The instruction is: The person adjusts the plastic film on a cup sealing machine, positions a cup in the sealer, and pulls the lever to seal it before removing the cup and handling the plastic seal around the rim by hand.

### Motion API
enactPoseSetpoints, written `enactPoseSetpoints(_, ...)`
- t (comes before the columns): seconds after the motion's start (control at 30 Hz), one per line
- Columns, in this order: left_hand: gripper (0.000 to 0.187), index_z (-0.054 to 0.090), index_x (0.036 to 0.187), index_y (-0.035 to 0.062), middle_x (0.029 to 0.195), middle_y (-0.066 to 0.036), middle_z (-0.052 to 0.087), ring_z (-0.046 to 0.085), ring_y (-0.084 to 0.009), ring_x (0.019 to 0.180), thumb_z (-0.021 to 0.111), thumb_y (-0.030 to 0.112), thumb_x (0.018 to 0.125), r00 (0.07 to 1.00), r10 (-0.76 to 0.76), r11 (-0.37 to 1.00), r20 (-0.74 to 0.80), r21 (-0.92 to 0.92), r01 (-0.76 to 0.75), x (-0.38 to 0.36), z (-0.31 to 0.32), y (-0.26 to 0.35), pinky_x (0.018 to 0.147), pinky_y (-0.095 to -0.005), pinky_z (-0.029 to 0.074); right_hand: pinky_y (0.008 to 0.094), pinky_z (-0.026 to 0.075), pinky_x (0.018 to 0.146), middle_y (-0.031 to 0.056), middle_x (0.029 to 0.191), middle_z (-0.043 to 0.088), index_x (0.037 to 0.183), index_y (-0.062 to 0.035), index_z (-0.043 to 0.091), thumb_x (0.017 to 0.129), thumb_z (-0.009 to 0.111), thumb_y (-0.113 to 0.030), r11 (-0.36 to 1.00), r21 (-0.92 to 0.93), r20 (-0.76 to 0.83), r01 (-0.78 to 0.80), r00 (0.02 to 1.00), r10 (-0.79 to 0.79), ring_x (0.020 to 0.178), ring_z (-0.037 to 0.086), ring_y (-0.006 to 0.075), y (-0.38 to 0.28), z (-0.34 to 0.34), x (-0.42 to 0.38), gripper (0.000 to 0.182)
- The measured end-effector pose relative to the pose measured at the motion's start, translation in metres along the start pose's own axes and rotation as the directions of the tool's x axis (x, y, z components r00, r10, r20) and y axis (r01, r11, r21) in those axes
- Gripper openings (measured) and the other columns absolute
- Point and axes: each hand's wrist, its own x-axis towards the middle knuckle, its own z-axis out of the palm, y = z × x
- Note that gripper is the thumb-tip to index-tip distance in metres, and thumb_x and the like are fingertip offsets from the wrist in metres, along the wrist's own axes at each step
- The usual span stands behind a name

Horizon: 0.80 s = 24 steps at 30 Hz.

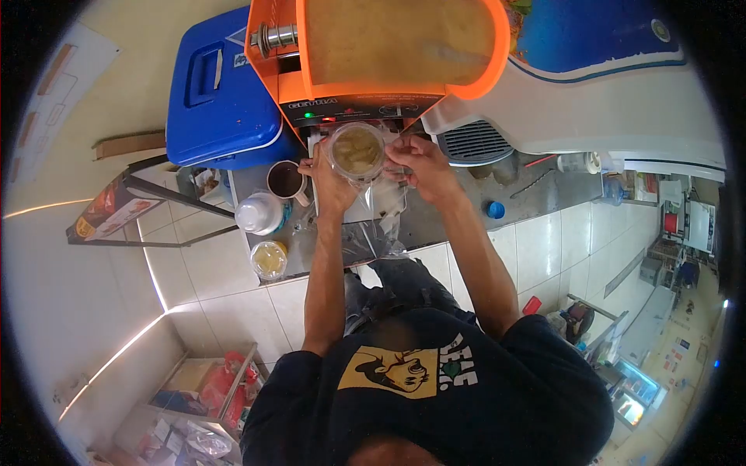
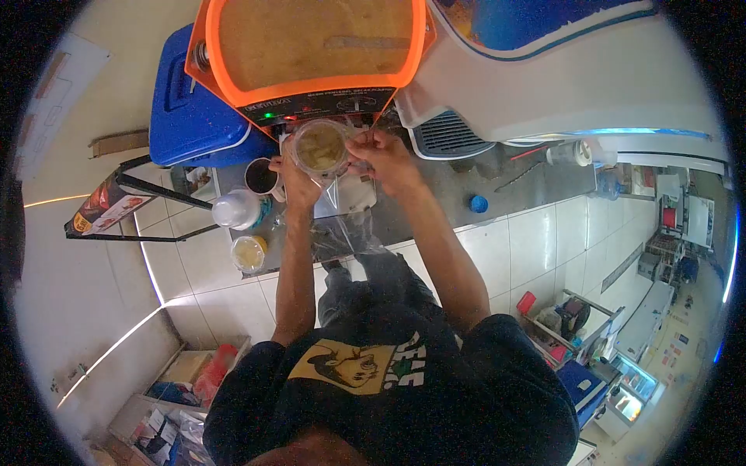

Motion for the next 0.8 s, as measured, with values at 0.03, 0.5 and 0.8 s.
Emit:
enactPoseSetpoints(0.03, 0.076, 0.057, 0.118, 0.0035, 0.111, -0.014, 0.061, 0.059, -0.0310, 0.105, 0.092, 0.023, 0.054, 1.000, 0.006, 0.997, 0.000, 0.074, -0.006, 0.000, 0.000, 0.000, 0.091, -0.0414, 0.046, 0.0328, 0.057, 0.072, 0.0020, 0.092, 0.063, 0.099, -0.0057, 0.062, 0.094, 0.065, -0.014, 0.996, -0.061, 0.010, 0.063, 0.998, -0.063, 0.084, 0.065, 0.0152, 0.005, -0.001, 0.001, 0.010)
enactPoseSetpoints(0.5, 0.075, 0.059, 0.120, 0.0066, 0.113, -0.012, 0.060, 0.056, -0.0308, 0.110, 0.088, 0.027, 0.054, 0.998, -0.037, 0.979, -0.054, 0.200, 0.047, -0.003, 0.000, 0.008, 0.099, -0.0445, 0.030, 0.0348, 0.060, 0.074, 0.0060, 0.095, 0.060, 0.099, -0.0017, 0.058, 0.093, 0.062, -0.005, 0.960, 0.087, 0.115, 0.264, 0.955, -0.273, 0.087, 0.066, 0.0199, 0.018, 0.002, -0.008, 0.008)
enactPoseSetpoints(0.8, 0.075, 0.058, 0.121, 0.0084, 0.113, -0.008, 0.059, 0.053, -0.0287, 0.109, 0.087, 0.026, 0.054, 0.990, 0.065, 0.995, -0.126, 0.085, -0.054, -0.007, 0.012, -0.016, 0.092, -0.0464, 0.029, 0.0320, 0.059, 0.070, 0.0048, 0.093, 0.063, 0.099, -0.0046, 0.058, 0.094, 0.062, -0.008, 0.987, -0.120, -0.005, 0.110, 0.994, -0.111, 0.083, 0.067, 0.0176, 0.018, 0.001, -0.012, 0.007)
